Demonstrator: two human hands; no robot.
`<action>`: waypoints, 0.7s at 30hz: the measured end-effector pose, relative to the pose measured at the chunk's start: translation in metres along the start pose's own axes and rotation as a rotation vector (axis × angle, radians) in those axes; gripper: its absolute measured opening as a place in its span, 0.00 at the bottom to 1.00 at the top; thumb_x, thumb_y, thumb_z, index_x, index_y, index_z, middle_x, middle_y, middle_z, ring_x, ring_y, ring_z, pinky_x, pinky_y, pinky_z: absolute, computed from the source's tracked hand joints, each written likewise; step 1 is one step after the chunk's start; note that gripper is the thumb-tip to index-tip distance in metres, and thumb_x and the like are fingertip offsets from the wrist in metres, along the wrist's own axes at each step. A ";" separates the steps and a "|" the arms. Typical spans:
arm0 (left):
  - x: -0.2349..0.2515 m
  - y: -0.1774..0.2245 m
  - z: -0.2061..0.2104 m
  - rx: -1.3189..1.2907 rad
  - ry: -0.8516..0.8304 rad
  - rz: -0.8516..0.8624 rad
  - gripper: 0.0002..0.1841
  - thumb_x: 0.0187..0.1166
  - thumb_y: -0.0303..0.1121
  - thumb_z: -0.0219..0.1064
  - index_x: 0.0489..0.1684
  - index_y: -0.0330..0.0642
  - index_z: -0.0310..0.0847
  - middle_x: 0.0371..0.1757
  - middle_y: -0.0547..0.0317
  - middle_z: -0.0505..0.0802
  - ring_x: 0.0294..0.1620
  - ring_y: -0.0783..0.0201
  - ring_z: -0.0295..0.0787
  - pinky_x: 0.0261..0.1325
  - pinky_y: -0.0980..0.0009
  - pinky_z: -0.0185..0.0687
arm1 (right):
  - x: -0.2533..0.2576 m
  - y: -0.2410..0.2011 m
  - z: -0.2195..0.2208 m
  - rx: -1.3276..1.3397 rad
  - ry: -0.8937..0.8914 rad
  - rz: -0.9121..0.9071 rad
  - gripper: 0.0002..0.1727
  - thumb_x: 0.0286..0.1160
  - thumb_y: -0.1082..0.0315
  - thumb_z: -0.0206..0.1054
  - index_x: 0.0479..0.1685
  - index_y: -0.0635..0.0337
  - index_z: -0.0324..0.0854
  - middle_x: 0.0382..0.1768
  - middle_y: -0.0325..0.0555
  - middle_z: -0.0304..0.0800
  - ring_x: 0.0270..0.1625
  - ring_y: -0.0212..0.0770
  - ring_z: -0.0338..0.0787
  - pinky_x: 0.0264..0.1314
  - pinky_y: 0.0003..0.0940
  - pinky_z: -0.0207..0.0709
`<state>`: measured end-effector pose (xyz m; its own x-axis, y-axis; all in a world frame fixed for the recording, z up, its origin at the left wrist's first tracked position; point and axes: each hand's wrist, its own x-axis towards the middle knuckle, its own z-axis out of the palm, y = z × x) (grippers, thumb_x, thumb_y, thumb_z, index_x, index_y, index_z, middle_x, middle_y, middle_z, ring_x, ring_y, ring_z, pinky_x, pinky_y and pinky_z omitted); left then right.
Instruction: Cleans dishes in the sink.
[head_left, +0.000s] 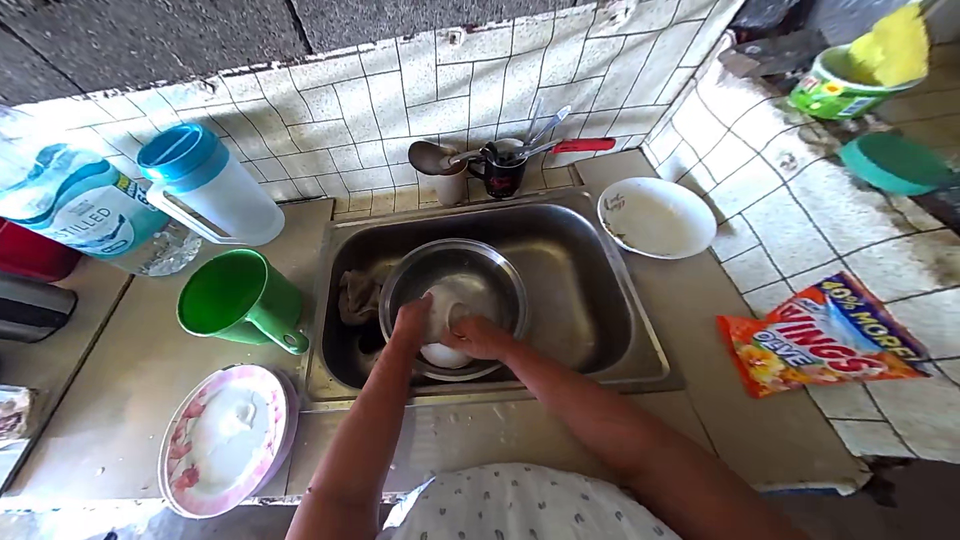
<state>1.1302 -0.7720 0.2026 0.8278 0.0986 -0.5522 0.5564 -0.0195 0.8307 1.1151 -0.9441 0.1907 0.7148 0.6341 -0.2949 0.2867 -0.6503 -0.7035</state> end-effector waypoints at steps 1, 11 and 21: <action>0.002 -0.001 -0.002 -0.020 0.024 0.012 0.22 0.94 0.42 0.53 0.63 0.28 0.79 0.52 0.38 0.89 0.49 0.52 0.88 0.57 0.54 0.84 | 0.000 -0.002 -0.002 -0.021 -0.052 -0.007 0.36 0.88 0.44 0.57 0.50 0.79 0.83 0.54 0.73 0.87 0.63 0.67 0.84 0.75 0.65 0.64; -0.005 0.022 -0.012 -0.121 0.232 0.353 0.21 0.95 0.41 0.49 0.54 0.31 0.81 0.39 0.47 0.88 0.39 0.61 0.87 0.49 0.60 0.85 | 0.024 0.007 0.003 -0.466 -0.202 0.105 0.21 0.86 0.58 0.63 0.63 0.68 0.86 0.69 0.69 0.84 0.78 0.72 0.75 0.83 0.78 0.50; -0.018 0.021 0.001 1.148 -0.153 0.472 0.23 0.95 0.40 0.47 0.77 0.38 0.78 0.73 0.41 0.87 0.73 0.40 0.85 0.75 0.38 0.74 | 0.027 0.027 -0.028 0.487 0.633 0.398 0.29 0.95 0.56 0.49 0.77 0.76 0.72 0.78 0.70 0.75 0.84 0.58 0.72 0.88 0.48 0.61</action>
<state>1.1268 -0.7750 0.2299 0.9204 -0.2689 -0.2839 -0.1194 -0.8846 0.4508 1.1596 -0.9566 0.1818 0.9632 -0.0445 -0.2651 -0.2578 -0.4317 -0.8644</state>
